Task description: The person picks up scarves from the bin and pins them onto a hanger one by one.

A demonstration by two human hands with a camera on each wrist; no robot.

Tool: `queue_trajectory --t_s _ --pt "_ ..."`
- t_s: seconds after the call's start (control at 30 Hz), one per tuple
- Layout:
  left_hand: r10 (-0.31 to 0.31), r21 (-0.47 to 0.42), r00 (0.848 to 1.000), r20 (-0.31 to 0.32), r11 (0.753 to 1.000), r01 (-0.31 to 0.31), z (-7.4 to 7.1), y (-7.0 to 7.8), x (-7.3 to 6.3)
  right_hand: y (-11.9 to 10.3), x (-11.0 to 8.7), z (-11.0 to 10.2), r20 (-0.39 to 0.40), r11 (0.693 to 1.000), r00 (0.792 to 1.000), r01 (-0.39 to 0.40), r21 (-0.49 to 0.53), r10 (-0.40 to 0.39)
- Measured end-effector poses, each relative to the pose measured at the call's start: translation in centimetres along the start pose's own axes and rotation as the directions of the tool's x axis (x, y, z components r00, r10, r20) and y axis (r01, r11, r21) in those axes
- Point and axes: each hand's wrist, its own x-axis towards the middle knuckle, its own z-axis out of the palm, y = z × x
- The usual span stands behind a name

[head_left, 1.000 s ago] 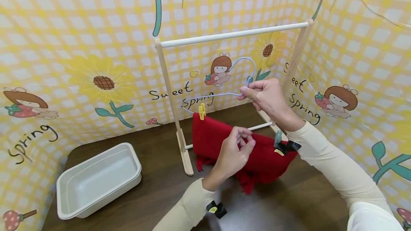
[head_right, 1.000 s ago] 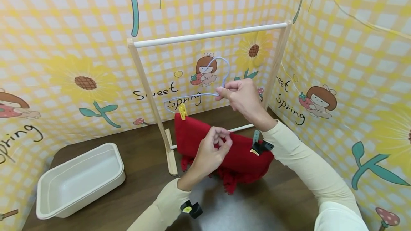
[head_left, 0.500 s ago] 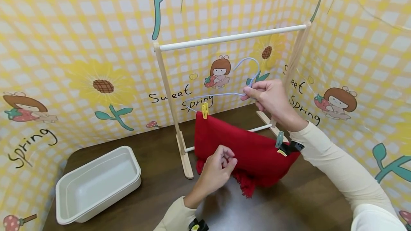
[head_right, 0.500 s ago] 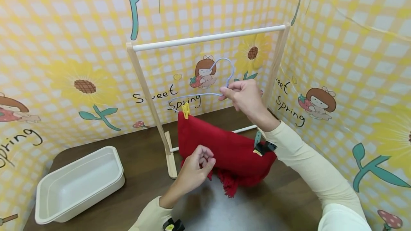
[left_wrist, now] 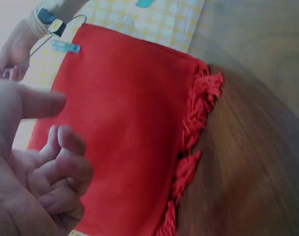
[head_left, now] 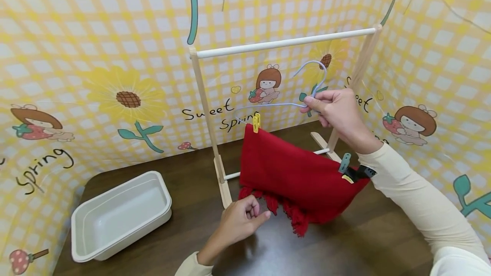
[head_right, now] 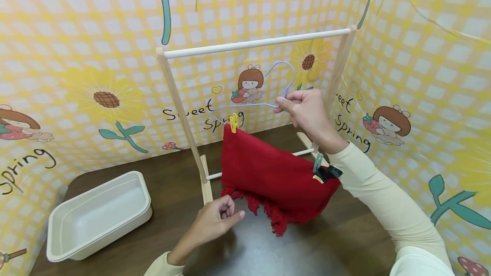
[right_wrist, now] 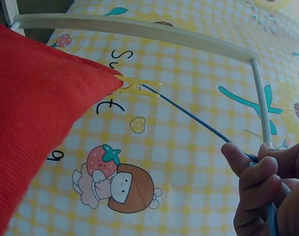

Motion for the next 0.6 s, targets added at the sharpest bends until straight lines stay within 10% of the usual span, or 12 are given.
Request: queue_trajectory --t_s 0.6 --pt "-0.001 -0.095 0.992 0.125 0.995 0.013 -1.0 -2.2 -2.3 -1.4 1.7 -2.3 -0.062 0.994 0.998 0.035 0.100 -0.028"
